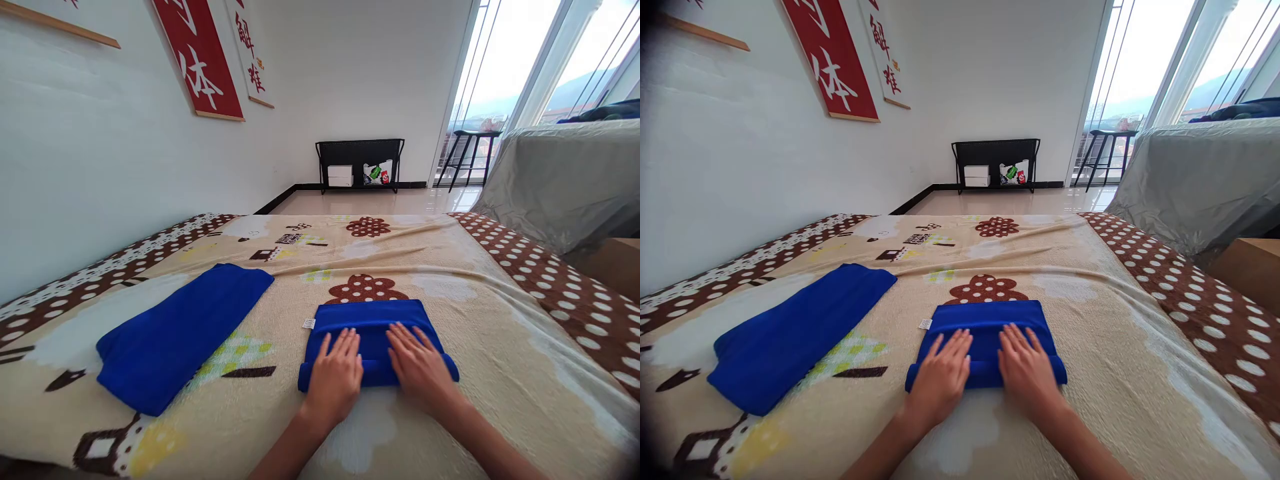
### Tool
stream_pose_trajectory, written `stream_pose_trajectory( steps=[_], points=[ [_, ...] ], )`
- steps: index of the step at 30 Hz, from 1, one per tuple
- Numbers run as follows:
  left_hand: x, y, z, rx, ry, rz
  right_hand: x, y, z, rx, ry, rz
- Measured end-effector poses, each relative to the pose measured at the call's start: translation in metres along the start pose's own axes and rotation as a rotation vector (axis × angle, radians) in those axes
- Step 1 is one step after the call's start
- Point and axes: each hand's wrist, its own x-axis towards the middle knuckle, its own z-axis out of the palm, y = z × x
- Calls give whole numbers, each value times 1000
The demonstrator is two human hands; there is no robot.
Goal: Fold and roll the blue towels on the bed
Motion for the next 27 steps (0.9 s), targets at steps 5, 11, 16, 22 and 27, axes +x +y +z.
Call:
stream_pose_trajectory(
  steps=[5, 11, 16, 22, 27],
  points=[
    [17, -11, 11, 10, -18, -82, 19, 6, 11, 23, -36, 55],
    [-10, -66, 13, 99, 31, -151, -17, 78, 21, -101, 78, 252],
    [20, -22, 14, 126, 30, -56, 21, 27, 18, -17, 23, 49],
    [56, -28, 26, 50, -43, -91, 63, 25, 26, 33, -54, 26],
    [45, -64, 28, 63, -9, -242, 45, 87, 28, 26, -41, 177]
  ],
)
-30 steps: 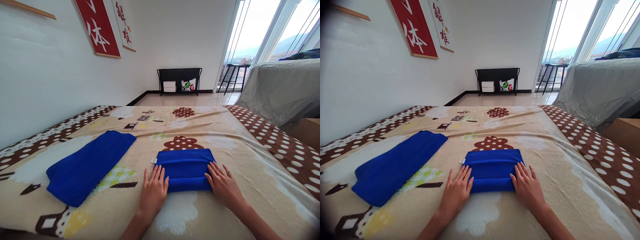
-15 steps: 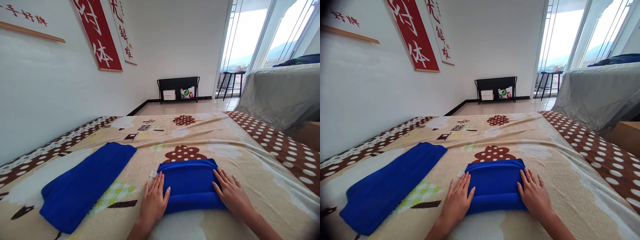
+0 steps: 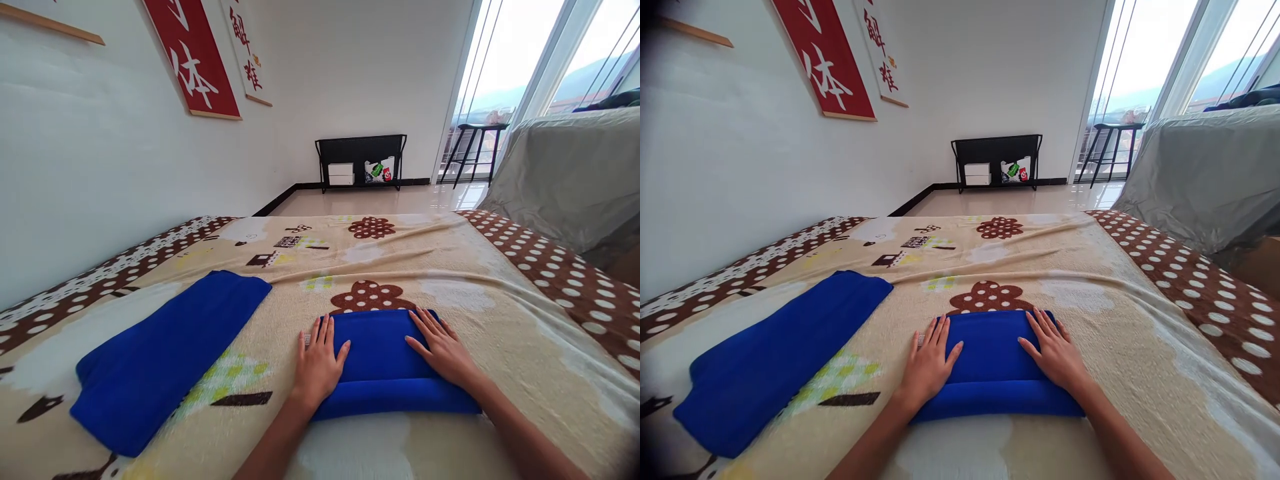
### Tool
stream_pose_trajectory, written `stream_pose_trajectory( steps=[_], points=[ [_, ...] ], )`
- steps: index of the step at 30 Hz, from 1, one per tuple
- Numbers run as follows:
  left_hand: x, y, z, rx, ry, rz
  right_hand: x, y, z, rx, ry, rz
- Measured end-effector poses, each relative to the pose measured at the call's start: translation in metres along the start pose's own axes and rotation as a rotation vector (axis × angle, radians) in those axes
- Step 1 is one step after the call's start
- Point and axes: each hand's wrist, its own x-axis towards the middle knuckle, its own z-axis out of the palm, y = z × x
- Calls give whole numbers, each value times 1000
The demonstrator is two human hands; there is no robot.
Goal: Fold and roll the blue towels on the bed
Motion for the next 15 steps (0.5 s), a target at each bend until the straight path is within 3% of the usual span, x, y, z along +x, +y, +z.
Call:
stream_pose_trajectory(
  steps=[5, 8, 11, 15],
  points=[
    [6, 3, -1, -9, -7, 0, 4, 5, 2, 37, -5, -5],
    [3, 1, -16, -19, 3, 21, 1, 7, -13, 70, 3, -26],
    [-26, -9, -39, -21, 94, 144, -29, 14, -35, 90, 52, -45],
    [-90, -24, -48, 44, 317, 491, -96, 14, -42, -2, 164, -216]
  ],
)
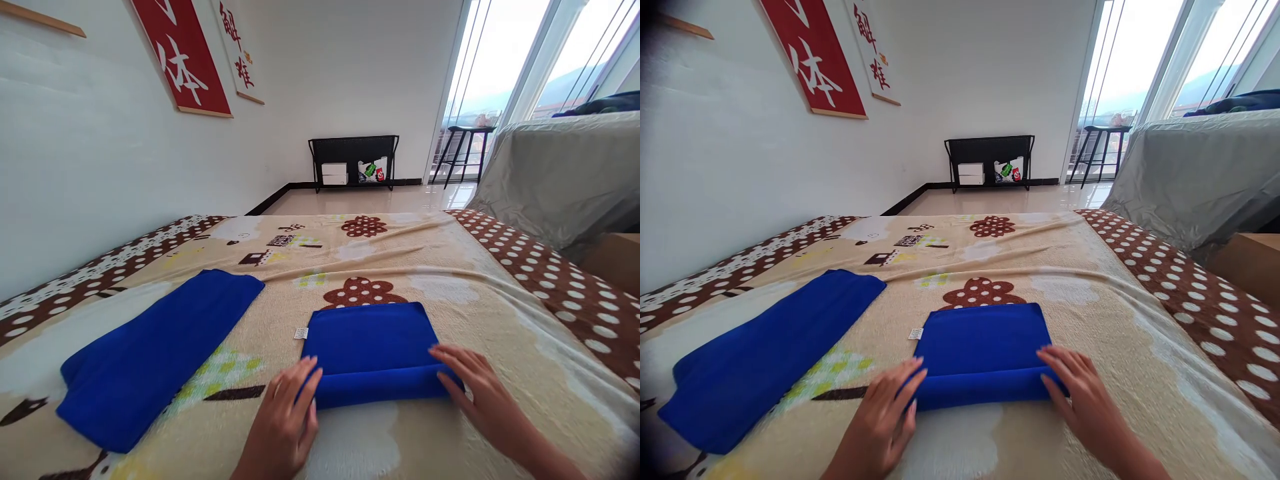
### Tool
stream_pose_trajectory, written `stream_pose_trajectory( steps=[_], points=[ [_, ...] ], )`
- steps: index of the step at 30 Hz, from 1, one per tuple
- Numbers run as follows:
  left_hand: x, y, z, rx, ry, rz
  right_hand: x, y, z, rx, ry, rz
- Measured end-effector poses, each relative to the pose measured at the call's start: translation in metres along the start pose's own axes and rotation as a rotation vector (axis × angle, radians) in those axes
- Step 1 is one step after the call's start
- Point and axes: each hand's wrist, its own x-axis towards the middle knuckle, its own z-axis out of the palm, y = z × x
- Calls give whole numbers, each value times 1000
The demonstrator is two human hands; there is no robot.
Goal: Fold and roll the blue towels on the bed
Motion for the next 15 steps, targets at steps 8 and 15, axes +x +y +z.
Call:
stream_pose_trajectory(
  steps=[8, 15],
  points=[
    [-15, 19, 28, 91, 0, -76, -15, -24, 29, -93, 180, -78],
    [26, 12, 7, 30, -314, -198, 22, -37, -6, -5, -5, 13]
  ],
)
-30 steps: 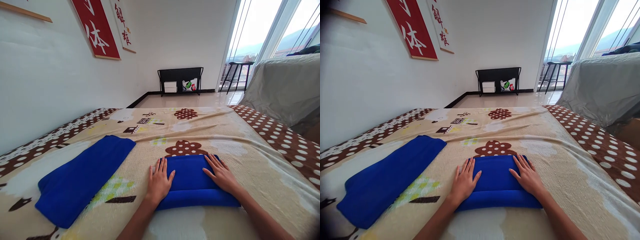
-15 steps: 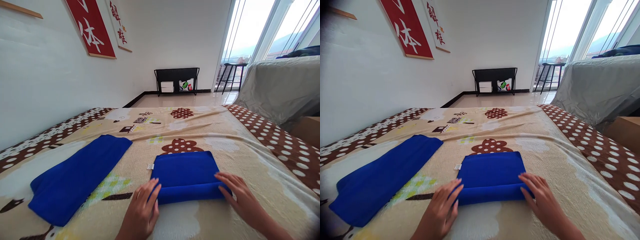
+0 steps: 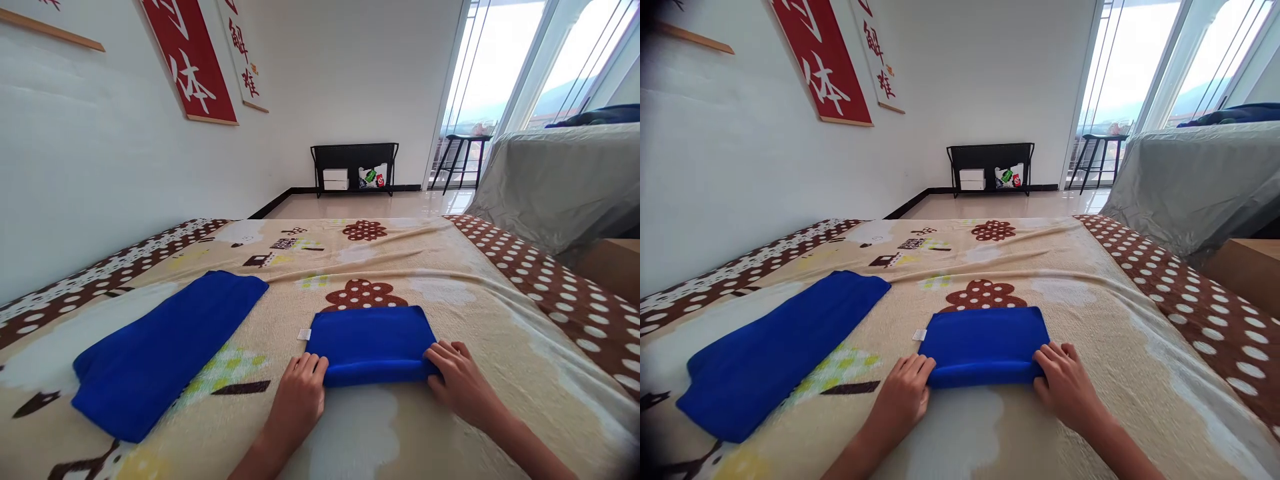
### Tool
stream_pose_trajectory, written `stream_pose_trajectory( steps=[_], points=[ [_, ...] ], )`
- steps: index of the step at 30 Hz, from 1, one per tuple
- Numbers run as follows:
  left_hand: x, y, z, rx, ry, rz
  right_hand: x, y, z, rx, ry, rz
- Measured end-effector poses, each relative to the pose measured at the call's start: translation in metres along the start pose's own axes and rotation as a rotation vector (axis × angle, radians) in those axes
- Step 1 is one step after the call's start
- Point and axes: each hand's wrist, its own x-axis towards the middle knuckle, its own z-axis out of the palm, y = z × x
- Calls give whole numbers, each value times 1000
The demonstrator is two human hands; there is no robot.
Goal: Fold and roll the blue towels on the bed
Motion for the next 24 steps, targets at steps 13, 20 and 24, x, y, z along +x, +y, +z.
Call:
stream_pose_trajectory(
  steps=[13, 20, 24],
  points=[
    [12, 54, 5, -107, 14, 139, -2, -55, 17, -212, 9, -93],
    [-1, 15, 23, -129, 75, 228, -9, -30, 25, -177, -25, -231],
    [-11, -26, 21, -20, 126, 141, -17, -7, 14, -211, 10, -173]
  ],
)
